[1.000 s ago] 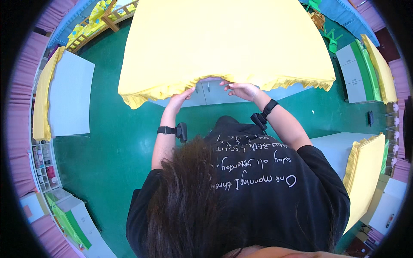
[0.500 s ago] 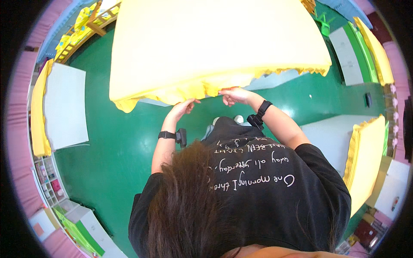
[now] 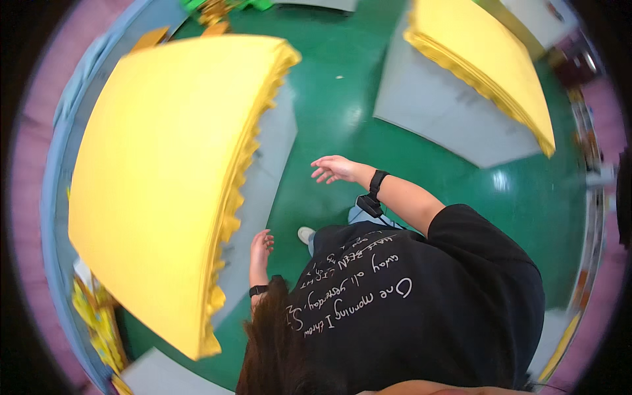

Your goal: The person walks over to a table, retrieves a yellow shirt, and lays it flat on a pink mattress before carefully folding it by hand.

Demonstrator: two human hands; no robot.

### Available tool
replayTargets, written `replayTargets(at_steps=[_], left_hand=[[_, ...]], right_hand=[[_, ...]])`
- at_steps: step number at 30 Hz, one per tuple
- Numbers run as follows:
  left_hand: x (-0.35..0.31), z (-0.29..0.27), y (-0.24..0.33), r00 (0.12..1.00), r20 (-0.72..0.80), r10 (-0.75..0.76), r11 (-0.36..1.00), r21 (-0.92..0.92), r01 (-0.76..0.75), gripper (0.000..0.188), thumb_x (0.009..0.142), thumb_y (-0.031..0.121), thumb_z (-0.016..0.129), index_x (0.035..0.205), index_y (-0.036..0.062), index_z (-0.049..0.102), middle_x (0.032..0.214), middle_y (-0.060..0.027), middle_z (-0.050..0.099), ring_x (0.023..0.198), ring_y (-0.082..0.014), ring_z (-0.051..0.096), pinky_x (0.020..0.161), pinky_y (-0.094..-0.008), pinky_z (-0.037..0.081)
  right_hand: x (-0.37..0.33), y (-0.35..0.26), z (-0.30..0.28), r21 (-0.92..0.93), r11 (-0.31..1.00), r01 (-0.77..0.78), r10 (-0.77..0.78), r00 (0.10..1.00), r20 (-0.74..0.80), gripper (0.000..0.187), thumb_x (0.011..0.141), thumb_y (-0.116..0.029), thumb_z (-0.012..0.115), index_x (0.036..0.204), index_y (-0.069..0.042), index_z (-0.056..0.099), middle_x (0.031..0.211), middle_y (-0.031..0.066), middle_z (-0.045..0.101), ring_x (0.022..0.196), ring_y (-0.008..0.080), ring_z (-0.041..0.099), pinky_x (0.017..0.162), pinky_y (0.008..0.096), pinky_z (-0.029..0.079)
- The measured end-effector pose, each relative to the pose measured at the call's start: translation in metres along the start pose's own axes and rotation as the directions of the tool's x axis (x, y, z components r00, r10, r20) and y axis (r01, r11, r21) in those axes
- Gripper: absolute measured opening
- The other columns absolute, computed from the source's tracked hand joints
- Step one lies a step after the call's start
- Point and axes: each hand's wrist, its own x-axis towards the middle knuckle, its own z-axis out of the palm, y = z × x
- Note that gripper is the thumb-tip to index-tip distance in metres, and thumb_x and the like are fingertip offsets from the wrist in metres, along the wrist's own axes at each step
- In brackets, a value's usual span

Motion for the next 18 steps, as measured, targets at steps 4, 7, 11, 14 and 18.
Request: replayTargets(at_steps=[4,7,11,14,18], left_hand=[[0.043,0.105,0.054,0.995,0.096,-0.034,0.985,0.174,0.017,0.02,0.085,0.023,0.045,0.099,0.0108,0.054,0.075,0.0005,0.055,0.064,-0.009,0.051,0.055,-0.0248,0.04],[0.058,0.183,0.076,0.991,0.124,-0.048,0.958,0.285,0.011,0.02,0.085,0.022,0.045,0.099,0.0112,0.054,0.075,0.0004,0.055,0.063,-0.0086,0.051,0.055,-0.0247,0.04],[0.068,0.302,0.085,0.987,0.144,-0.07,0.935,0.353,0.015,0.019,0.085,0.022,0.045,0.098,0.0112,0.054,0.075,0.0001,0.056,0.064,-0.0086,0.051,0.055,-0.0246,0.04],[0.047,0.416,0.07,0.953,0.29,-0.094,0.916,0.4,-0.032,0.019,0.086,0.022,0.045,0.098,0.0108,0.054,0.076,-0.0006,0.056,0.066,-0.01,0.053,0.056,-0.0253,0.041],[0.032,0.523,0.069,0.855,0.446,-0.264,0.83,0.557,-0.034,0.021,0.086,0.022,0.044,0.101,0.0095,0.053,0.082,-0.0038,0.057,0.071,-0.013,0.055,0.06,-0.0265,0.044]], right_hand=[[-0.083,-0.007,-0.105,0.183,0.973,0.142,-0.101,0.971,-0.216,0.033,0.09,-0.026,0.041,0.116,-0.005,0.044,0.102,0.0082,0.058,0.087,0.0181,0.058,0.067,0.029,0.045],[-0.153,0.012,-0.171,0.296,0.926,0.235,-0.131,0.934,-0.333,0.034,0.089,-0.027,0.043,0.116,-0.006,0.044,0.103,0.0093,0.058,0.085,0.0201,0.058,0.068,0.0312,0.045],[-0.258,0.04,-0.255,0.366,0.868,0.336,-0.138,0.871,-0.472,0.033,0.088,-0.027,0.044,0.114,-0.006,0.045,0.105,0.01,0.057,0.086,0.0207,0.058,0.069,0.0316,0.045],[-0.371,0.063,-0.314,0.424,0.75,0.507,-0.163,0.763,-0.625,0.031,0.088,-0.025,0.043,0.112,-0.006,0.046,0.107,0.0103,0.057,0.091,0.0205,0.057,0.071,0.0316,0.044],[-0.456,0.093,-0.359,0.386,0.647,0.657,-0.124,0.59,-0.797,0.03,0.089,-0.024,0.041,0.113,-0.007,0.045,0.107,0.0098,0.057,0.092,0.0195,0.056,0.071,0.031,0.044]])
